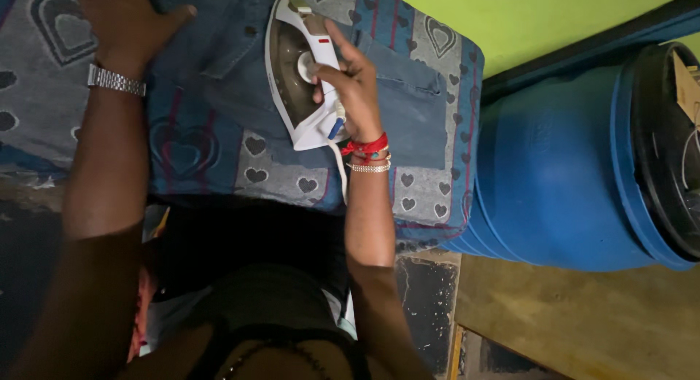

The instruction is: The person irons a pair of denim trousers on a padded surface, moving the iron across different sections of the fabric and turning the garment over to reach other parts.

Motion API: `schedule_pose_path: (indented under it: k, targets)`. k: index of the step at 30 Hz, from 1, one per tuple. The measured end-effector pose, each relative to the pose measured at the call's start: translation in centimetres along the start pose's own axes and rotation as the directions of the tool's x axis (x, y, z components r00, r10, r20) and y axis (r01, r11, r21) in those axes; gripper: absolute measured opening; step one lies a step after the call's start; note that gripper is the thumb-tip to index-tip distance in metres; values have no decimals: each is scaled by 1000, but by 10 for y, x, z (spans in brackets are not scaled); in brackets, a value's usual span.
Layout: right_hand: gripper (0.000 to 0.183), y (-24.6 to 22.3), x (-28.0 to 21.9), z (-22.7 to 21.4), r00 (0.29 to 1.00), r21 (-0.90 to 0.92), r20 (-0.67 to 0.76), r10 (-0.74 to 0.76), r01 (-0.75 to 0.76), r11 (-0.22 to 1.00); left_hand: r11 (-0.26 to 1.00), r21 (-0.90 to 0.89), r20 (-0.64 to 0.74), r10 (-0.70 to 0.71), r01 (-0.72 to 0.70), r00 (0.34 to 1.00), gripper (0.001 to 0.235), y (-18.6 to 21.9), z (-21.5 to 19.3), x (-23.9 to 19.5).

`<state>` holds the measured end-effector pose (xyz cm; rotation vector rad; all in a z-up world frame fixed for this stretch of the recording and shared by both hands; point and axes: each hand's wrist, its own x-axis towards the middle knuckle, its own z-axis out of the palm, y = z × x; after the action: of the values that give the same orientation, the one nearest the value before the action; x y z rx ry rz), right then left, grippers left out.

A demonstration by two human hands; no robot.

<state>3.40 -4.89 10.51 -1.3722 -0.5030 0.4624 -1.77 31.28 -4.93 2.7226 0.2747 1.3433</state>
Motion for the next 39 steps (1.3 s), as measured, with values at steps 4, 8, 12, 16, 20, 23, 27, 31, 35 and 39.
schedule_pose_path:
  k: [4, 8, 12, 16, 20, 23, 27, 31, 35, 39]
  targets:
    - [69, -10, -8, 15, 997, -50, -76, -23, 19, 999, 964, -164, 192, -176, 209, 965, 50, -21, 7, -6]
    - [68, -30, -18, 33, 998, 24, -27, -55, 56, 998, 984, -78, 173, -146, 161, 974, 45, -37, 14, -9]
    - [71, -35, -12, 58, 996, 52, 75, -48, 44, 998, 979, -76, 206, -173, 191, 963, 36, -44, 18, -11]
    - [70, -10, 11, 95, 995, 51, 68, 72, -75, 996, 987, -31, 351, -137, 158, 926, 37, -48, 7, -7]
    - [68, 16, 34, 95, 992, 1, 109, 60, -61, 998, 998, -47, 274, -32, 47, 961, 28, -38, -14, -10]
    - [64, 24, 57, 90, 986, 29, 165, 15, -20, 999, 990, 103, 270, 68, -99, 961, 21, -27, -15, -15]
    - [65, 16, 47, 85, 972, -11, 219, 82, -81, 997, 933, 199, 353, 218, -301, 910, 16, -28, -14, -9]
    - [64, 10, 10, 82, 965, -48, 239, 108, -99, 994, 906, 222, 409, 248, -360, 878, 16, -21, -11, -7]
    - [60, 17, 16, 88, 981, -67, 172, 89, -78, 995, 895, 285, 468, 182, -342, 865, 13, -1, -18, 2]
    - [59, 25, 42, 99, 989, 39, 147, -7, 2, 999, 846, 330, 593, 159, -418, 789, 46, 19, -49, 12]
